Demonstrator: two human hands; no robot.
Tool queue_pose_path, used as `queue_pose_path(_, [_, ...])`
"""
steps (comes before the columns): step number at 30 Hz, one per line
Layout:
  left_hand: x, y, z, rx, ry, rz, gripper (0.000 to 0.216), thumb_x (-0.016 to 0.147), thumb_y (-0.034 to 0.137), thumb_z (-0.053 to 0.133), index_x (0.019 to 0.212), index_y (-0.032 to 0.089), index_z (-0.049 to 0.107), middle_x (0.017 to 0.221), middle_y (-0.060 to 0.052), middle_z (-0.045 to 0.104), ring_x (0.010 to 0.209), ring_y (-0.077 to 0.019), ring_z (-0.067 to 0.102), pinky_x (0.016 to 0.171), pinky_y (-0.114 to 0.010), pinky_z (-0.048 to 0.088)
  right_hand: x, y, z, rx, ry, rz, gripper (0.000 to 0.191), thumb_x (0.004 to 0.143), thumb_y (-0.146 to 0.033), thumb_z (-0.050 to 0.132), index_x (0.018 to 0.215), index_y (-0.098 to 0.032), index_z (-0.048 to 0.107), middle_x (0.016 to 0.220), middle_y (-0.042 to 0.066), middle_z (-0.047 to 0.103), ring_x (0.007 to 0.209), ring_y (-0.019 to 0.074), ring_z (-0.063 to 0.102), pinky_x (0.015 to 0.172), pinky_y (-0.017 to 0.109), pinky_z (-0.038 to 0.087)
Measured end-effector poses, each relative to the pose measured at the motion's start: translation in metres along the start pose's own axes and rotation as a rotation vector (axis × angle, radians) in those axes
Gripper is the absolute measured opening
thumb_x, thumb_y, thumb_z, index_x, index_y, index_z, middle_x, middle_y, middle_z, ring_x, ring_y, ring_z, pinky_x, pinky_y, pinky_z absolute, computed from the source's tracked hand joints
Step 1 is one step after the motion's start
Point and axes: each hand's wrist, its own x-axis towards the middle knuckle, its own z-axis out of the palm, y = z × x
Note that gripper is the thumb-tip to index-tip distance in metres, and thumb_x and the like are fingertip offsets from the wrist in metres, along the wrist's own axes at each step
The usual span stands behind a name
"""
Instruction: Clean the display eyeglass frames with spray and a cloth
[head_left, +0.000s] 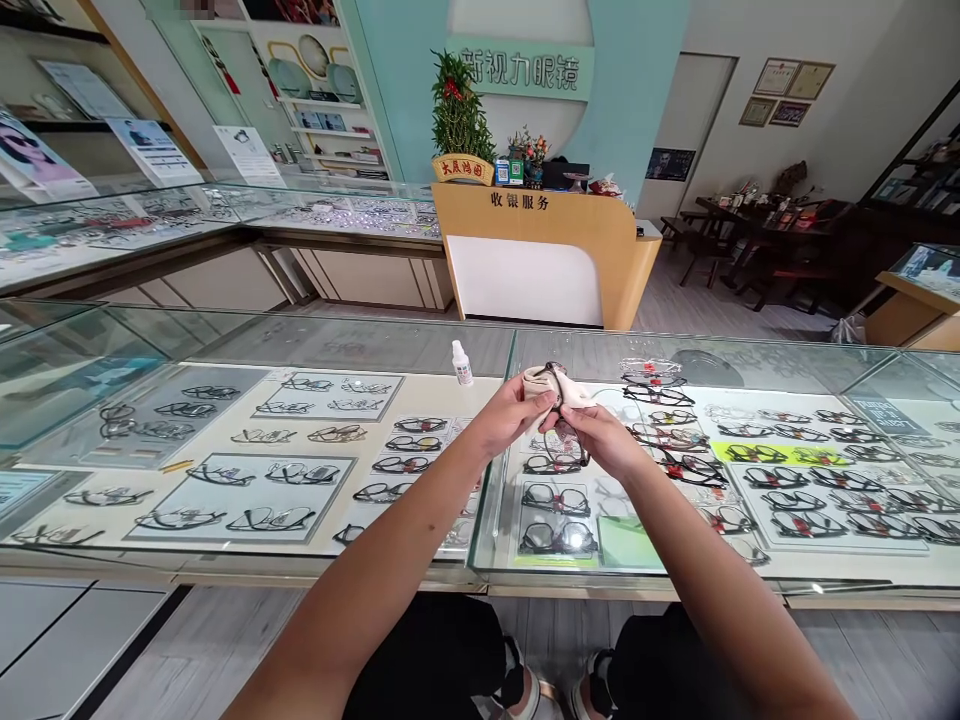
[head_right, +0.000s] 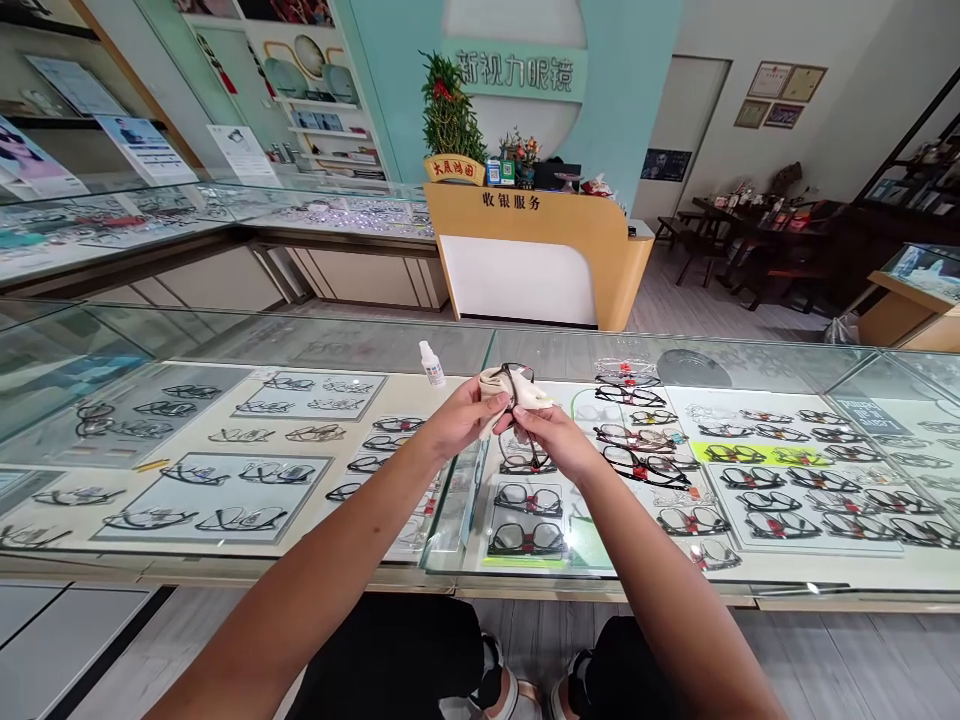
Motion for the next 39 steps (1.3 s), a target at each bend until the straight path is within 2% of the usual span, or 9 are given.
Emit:
queue_pose_path(11, [-0.003, 0.004, 0.005, 0.0, 0.015, -0.016, 0.057, 0.083, 0.04, 0.093, 0.125, 0.013, 0.066, 0.073, 0.002, 0.068, 0.054, -0.0098, 0.057, 0.061, -0.027, 0.04, -0.001, -0.005, 0.004, 0.056, -0.004, -0.003, 0.045, 0.084, -0.064, 0.084, 0.081, -0.019, 0.082, 0.082, 0.005, 0.07, 0.073, 0.0161, 0.045, 0.071, 0.032, 0.036])
queue_pose_path(18, [-0.002, 0.004, 0.004, 0.008, 0.035, -0.011, 0.049, 0.08, 0.041, 0.095, 0.109, 0.014, 0.066, 0.073, 0.003, 0.067, 0.055, -0.0098, 0.058, 0.062, -0.028, 0.042, 0.0, -0.003, 0.005, 0.049, -0.008, -0.013, 0.044, 0.084, -0.065, 0.084, 0.082, -0.021, 0.083, 0.086, 0.006, 0.073, 0.075, 0.0179, 0.048, 0.075, 0.034, 0.039])
queue_pose_path(23, [-0.002, 0.004, 0.005, 0.019, 0.041, -0.024, 0.054, 0.08, 0.043, 0.095, 0.114, 0.014, 0.065, 0.072, 0.003, 0.066, 0.054, -0.0099, 0.056, 0.061, -0.028, 0.04, 0.0, -0.002, 0.005, 0.042, -0.012, -0.015, 0.044, 0.087, -0.064, 0.082, 0.085, -0.021, 0.084, 0.088, 0.007, 0.074, 0.076, 0.0177, 0.048, 0.074, 0.033, 0.038])
queue_pose_path(30, [-0.002, 0.005, 0.001, 0.085, 0.001, -0.022, 0.068, 0.083, 0.047, 0.091, 0.135, 0.013, 0.064, 0.069, 0.003, 0.064, 0.06, -0.0126, 0.058, 0.067, -0.03, 0.042, -0.001, -0.005, 0.004, 0.028, -0.016, -0.027, 0.045, 0.087, -0.065, 0.081, 0.085, -0.02, 0.085, 0.087, 0.007, 0.073, 0.074, 0.0168, 0.045, 0.074, 0.033, 0.038])
queue_pose_path(34, [-0.003, 0.006, 0.0, 0.113, -0.033, -0.024, 0.069, 0.079, 0.044, 0.094, 0.133, 0.013, 0.064, 0.067, 0.004, 0.063, 0.063, -0.0138, 0.06, 0.069, -0.03, 0.043, -0.002, -0.004, 0.004, 0.024, -0.009, -0.02, 0.047, 0.087, -0.065, 0.081, 0.083, -0.019, 0.084, 0.084, 0.006, 0.071, 0.073, 0.0162, 0.045, 0.071, 0.032, 0.037])
queue_pose_path(39, [-0.003, 0.003, 0.0, 0.169, -0.019, 0.02, 0.066, 0.079, 0.046, 0.094, 0.13, 0.016, 0.065, 0.066, 0.005, 0.063, 0.05, -0.0103, 0.054, 0.058, -0.027, 0.039, -0.001, 0.005, 0.002, -0.047, -0.043, -0.035, 0.045, 0.092, -0.065, 0.076, 0.088, -0.02, 0.083, 0.089, 0.007, 0.071, 0.075, 0.0176, 0.047, 0.071, 0.033, 0.038])
